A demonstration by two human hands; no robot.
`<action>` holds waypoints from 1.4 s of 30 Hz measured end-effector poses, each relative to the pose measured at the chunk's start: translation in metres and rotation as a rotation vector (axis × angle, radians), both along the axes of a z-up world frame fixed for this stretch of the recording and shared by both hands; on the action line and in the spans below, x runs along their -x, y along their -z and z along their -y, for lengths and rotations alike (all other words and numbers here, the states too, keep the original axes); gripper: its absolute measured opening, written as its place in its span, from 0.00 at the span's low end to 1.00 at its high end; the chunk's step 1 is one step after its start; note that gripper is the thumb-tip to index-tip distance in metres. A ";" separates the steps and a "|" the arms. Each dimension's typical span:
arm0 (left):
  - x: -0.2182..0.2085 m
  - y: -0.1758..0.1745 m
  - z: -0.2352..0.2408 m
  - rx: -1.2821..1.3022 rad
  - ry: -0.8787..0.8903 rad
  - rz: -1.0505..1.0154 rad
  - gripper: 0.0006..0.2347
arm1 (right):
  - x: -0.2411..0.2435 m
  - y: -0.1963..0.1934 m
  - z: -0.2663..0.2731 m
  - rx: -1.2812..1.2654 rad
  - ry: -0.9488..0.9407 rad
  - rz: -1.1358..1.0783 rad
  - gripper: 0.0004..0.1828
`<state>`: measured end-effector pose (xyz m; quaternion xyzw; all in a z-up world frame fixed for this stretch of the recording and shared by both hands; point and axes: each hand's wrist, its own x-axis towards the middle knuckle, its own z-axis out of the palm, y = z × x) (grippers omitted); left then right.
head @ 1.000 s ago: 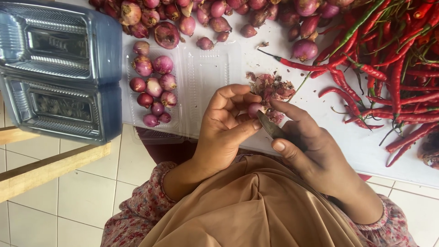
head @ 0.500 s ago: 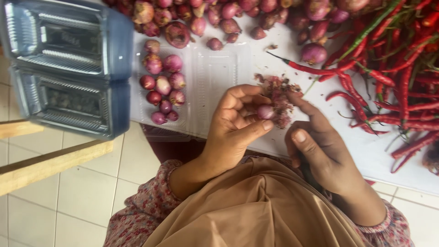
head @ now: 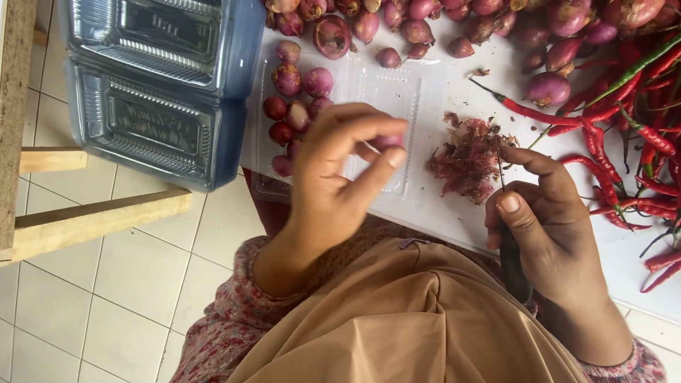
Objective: The person uses a small knife to peel the outer skin off several small red onions. They hold the onion in one hand and carefully remove the dry layers with the knife, placing the peeled onions into a clear plastic container.
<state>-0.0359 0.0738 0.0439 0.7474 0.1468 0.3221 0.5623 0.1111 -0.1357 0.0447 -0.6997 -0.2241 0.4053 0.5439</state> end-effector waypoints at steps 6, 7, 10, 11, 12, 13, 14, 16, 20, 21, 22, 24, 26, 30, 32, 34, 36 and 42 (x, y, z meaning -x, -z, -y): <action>0.039 -0.045 -0.034 -0.254 -0.063 -0.394 0.08 | 0.003 0.003 -0.005 0.002 -0.034 0.035 0.26; 0.044 -0.045 -0.037 -0.249 -0.068 -0.395 0.08 | 0.003 0.003 -0.007 0.006 -0.040 0.034 0.26; 0.057 -0.035 -0.045 -0.319 -0.077 -0.538 0.09 | 0.006 0.002 -0.013 -0.001 -0.069 0.047 0.26; 0.060 -0.027 -0.048 -0.385 -0.075 -0.593 0.10 | 0.008 0.001 -0.014 0.000 -0.056 0.027 0.26; 0.062 -0.018 -0.052 -0.451 -0.073 -0.649 0.11 | 0.010 0.000 -0.016 0.001 -0.042 0.007 0.25; 0.063 -0.016 -0.052 -0.448 -0.075 -0.649 0.11 | 0.010 0.001 -0.016 0.003 -0.045 0.008 0.25; 0.063 -0.014 -0.053 -0.417 -0.050 -0.636 0.08 | 0.010 0.001 -0.017 -0.002 -0.056 0.014 0.25; 0.063 -0.013 -0.053 -0.383 -0.019 -0.620 0.06 | 0.010 0.001 -0.016 -0.003 -0.063 0.022 0.24; 0.061 -0.013 -0.055 -0.370 0.013 -0.666 0.08 | 0.009 0.001 -0.015 -0.002 -0.086 0.038 0.24; 0.059 -0.013 -0.055 -0.371 -0.001 -0.644 0.06 | 0.009 0.002 -0.014 -0.013 -0.095 0.050 0.24; 0.060 -0.015 -0.054 -0.371 0.000 -0.645 0.06 | 0.009 0.002 -0.014 -0.013 -0.094 0.049 0.24; 0.059 -0.019 -0.052 -0.337 -0.013 -0.578 0.05 | 0.008 0.003 -0.012 -0.007 -0.082 0.042 0.23; 0.059 -0.014 -0.052 -0.342 -0.006 -0.612 0.05 | 0.008 0.002 -0.012 -0.008 -0.078 0.037 0.23; 0.055 -0.010 -0.050 -0.428 -0.001 -0.654 0.05 | 0.007 -0.002 -0.016 -0.069 -0.068 -0.018 0.23; 0.042 -0.022 -0.039 -0.410 -0.002 -0.646 0.07 | 0.004 -0.004 -0.016 -0.061 -0.074 -0.012 0.21; 0.028 -0.027 -0.024 -0.384 -0.007 -0.653 0.09 | 0.003 -0.002 -0.010 -0.047 -0.088 -0.019 0.18; 0.013 -0.029 -0.011 -0.407 0.086 -0.433 0.06 | 0.001 0.003 -0.007 -0.076 -0.066 -0.045 0.19; -0.035 -0.021 0.026 -0.355 0.270 -0.414 0.07 | -0.014 0.005 0.009 0.035 -0.066 0.025 0.30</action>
